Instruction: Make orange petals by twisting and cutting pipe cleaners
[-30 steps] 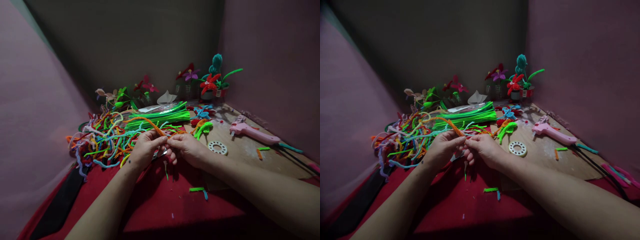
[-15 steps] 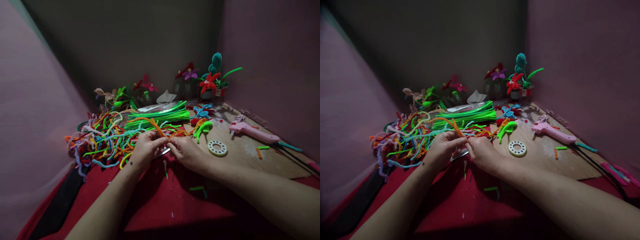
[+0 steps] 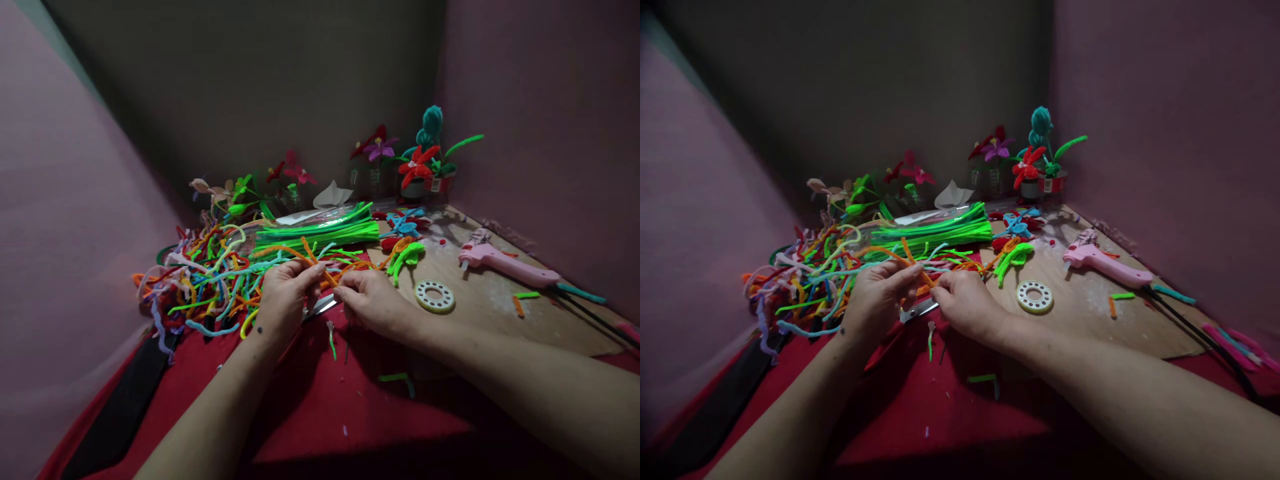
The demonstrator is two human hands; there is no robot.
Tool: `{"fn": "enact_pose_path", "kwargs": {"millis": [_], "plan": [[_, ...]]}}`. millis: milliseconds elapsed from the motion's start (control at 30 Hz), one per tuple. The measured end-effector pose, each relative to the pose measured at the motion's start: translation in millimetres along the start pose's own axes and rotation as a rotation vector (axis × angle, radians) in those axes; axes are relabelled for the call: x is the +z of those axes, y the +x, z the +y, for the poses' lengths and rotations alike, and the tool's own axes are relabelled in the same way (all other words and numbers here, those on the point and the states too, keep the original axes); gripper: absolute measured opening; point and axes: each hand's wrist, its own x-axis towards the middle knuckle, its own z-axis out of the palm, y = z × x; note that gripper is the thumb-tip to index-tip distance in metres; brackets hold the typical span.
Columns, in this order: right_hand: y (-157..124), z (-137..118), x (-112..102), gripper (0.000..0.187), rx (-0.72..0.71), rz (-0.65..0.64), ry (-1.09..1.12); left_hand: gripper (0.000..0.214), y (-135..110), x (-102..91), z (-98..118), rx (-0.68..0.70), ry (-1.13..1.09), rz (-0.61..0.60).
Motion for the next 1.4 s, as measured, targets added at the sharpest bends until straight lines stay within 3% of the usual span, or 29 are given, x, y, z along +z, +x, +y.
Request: {"fn": "enact_pose_path", "kwargs": {"millis": [233,367,433,533,633,800,1067,1400], "plan": [[0.7,-1.9,0.4,0.026,0.204,-0.088,0.257,0.019,2.8,-1.8,3.1,-0.009,-0.083,0.027],[1.0,-0.2,-0.7,0.023,0.285,-0.209,0.399,0.020,5.7,-5.1,0.3,-0.033,-0.095,0.007],[2.1,2.4,-2.5,0.021,0.249,-0.249,0.515,0.020,6.8,-6.8,-0.6,-0.066,-0.113,-0.019],[5.0,7.7,-5.6,0.017,0.134,-0.205,0.632,0.020,6.4,-6.7,-1.0,-0.102,-0.133,-0.060],[7.4,11.3,-6.9,0.017,0.143,-0.159,0.689,0.023,3.5,-3.3,-0.9,-0.091,-0.041,-0.082],[8.6,12.6,-5.0,0.017,0.251,-0.122,0.751,0.024,1.1,-0.1,-3.2,-0.068,-0.007,-0.126],[10.9,16.2,-4.3,0.011,0.260,-0.165,0.740,0.019,3.3,-0.7,-8.5,-0.068,-0.043,-0.145],[9.5,10.5,-7.3,0.011,0.145,-0.127,0.623,0.020,1.9,-3.6,-0.6,0.031,0.145,-0.199]]}}
